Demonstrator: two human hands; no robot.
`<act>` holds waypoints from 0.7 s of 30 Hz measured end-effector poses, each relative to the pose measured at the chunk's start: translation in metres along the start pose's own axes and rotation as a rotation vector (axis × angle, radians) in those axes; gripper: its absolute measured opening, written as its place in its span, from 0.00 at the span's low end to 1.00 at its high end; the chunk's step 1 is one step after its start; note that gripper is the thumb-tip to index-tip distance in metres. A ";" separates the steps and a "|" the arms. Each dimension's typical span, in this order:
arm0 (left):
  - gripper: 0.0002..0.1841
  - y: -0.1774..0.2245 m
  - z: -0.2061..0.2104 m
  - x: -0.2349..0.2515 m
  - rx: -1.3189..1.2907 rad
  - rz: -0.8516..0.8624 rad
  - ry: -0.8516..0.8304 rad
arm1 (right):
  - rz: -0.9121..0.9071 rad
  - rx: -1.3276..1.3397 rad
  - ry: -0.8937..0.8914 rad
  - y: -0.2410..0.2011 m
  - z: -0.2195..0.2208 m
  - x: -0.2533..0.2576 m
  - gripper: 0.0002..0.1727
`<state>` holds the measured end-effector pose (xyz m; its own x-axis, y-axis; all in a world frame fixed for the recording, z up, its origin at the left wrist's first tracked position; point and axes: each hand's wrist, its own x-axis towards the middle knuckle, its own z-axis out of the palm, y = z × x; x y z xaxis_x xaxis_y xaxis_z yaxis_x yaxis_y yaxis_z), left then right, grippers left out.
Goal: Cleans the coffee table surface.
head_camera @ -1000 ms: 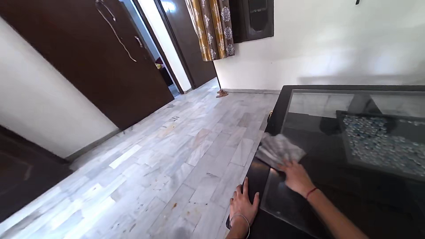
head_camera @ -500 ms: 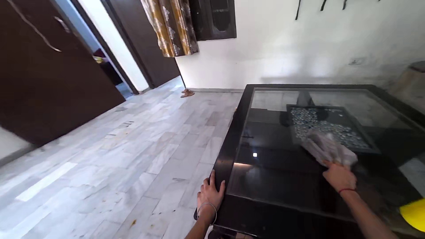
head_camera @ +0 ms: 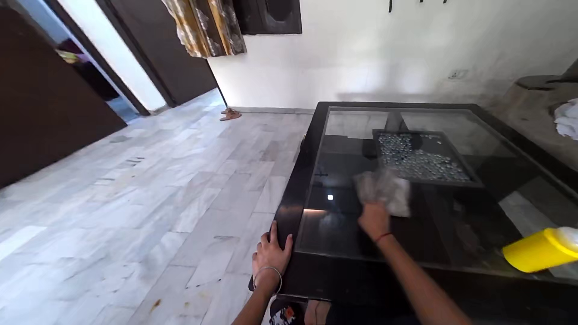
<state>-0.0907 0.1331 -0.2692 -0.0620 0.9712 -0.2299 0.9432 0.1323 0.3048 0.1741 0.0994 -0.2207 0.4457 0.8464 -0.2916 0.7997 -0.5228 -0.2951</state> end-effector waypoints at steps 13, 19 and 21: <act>0.39 0.000 -0.003 0.001 0.019 0.007 0.010 | -0.225 -0.025 -0.043 0.018 0.011 -0.035 0.28; 0.39 0.000 -0.005 0.001 0.024 0.008 0.007 | 0.419 0.111 0.282 0.136 -0.014 -0.044 0.21; 0.39 0.001 -0.006 0.000 0.038 0.003 -0.009 | 0.518 0.163 0.336 0.155 -0.011 -0.051 0.21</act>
<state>-0.0913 0.1347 -0.2636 -0.0563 0.9697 -0.2377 0.9550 0.1217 0.2706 0.2796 -0.0233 -0.2413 0.8809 0.4519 -0.1404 0.3873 -0.8589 -0.3351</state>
